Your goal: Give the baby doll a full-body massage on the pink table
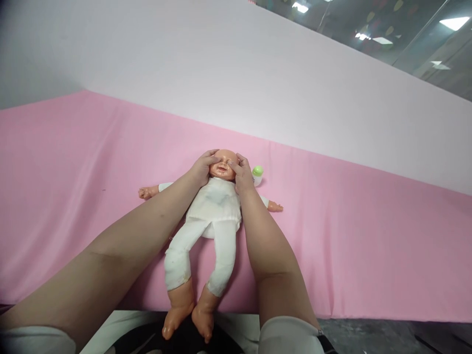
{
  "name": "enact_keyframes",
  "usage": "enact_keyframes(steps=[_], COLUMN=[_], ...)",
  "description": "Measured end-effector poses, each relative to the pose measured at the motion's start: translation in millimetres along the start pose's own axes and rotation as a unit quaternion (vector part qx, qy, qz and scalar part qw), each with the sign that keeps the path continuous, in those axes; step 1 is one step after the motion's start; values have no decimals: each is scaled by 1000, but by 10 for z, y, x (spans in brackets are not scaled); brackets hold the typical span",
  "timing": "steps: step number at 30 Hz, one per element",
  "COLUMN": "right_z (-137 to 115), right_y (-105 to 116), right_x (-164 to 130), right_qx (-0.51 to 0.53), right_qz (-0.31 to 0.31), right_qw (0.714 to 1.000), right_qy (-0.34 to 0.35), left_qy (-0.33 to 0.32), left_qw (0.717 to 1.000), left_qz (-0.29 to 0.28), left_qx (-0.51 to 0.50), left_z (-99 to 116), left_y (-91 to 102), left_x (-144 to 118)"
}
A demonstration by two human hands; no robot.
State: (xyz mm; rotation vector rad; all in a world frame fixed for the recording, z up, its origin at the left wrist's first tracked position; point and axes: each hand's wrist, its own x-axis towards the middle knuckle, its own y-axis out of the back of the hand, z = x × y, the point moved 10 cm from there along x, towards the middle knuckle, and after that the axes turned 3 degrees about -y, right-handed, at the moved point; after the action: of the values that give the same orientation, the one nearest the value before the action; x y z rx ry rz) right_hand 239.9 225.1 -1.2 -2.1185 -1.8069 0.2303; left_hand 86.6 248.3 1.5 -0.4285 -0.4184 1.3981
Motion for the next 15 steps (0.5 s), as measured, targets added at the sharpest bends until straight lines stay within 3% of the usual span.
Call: enact_keyframes(steps=[7, 15], right_z=[-74, -70], right_y=[0, 49], right_x=[-31, -8], right_qx=[-80, -94], right_qz=[73, 83], right_qw=[994, 992], right_qy=[0, 24], left_qy=[-9, -19], left_qw=[999, 998], left_qz=[30, 34], left_qx=[43, 43], left_z=[11, -20], left_y=[-9, 1], left_x=[-6, 61])
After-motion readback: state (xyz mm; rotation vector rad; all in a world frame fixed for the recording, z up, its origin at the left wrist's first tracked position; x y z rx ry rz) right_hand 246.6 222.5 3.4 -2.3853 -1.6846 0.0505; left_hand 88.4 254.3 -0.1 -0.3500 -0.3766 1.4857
